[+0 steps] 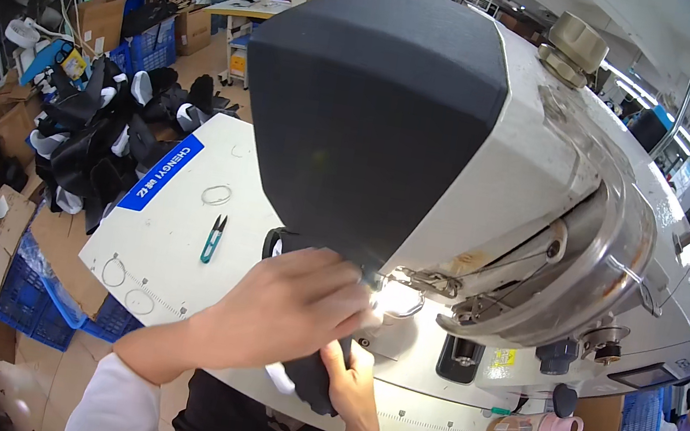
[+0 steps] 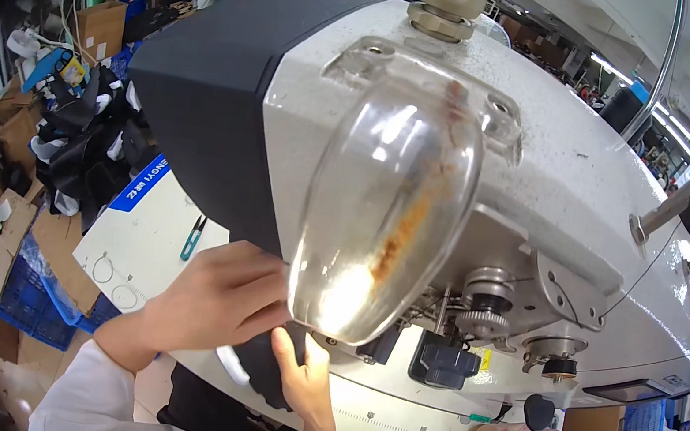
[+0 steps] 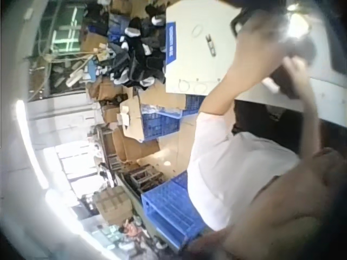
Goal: The person sews components of a shoe upper together using a sewing machine, trims thread using thread snips, and stitches straps and panels onto the shoe upper.
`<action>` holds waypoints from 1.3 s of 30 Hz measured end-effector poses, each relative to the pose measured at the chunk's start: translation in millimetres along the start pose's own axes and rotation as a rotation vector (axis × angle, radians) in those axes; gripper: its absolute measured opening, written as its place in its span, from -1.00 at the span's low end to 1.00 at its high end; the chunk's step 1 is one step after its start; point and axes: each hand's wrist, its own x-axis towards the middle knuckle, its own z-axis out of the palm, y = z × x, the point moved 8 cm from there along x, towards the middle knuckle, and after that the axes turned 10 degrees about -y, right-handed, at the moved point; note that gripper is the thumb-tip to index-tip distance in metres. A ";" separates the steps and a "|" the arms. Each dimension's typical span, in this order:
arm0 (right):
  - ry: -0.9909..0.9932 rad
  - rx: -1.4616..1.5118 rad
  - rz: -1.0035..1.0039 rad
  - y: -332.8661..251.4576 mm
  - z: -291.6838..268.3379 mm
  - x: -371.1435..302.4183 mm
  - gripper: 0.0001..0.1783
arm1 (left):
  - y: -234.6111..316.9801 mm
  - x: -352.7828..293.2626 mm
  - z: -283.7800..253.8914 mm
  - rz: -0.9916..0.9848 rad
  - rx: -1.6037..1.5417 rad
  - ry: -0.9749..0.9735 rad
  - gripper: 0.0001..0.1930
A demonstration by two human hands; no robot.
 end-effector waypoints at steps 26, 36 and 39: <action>0.164 -0.381 -0.154 -21.3 -17.8 -25.3 -0.55 | -59.5 6.9 62.0 -0.492 -0.269 -0.165 -0.58; 0.171 -0.370 -0.115 -20.0 -21.6 -26.3 -0.51 | -59.0 -5.3 70.6 -0.485 -0.426 -0.268 -0.72; 0.157 -0.335 -0.105 -23.2 -18.9 -31.5 -0.52 | -61.5 -7.7 71.9 -0.478 -0.522 -0.257 -0.75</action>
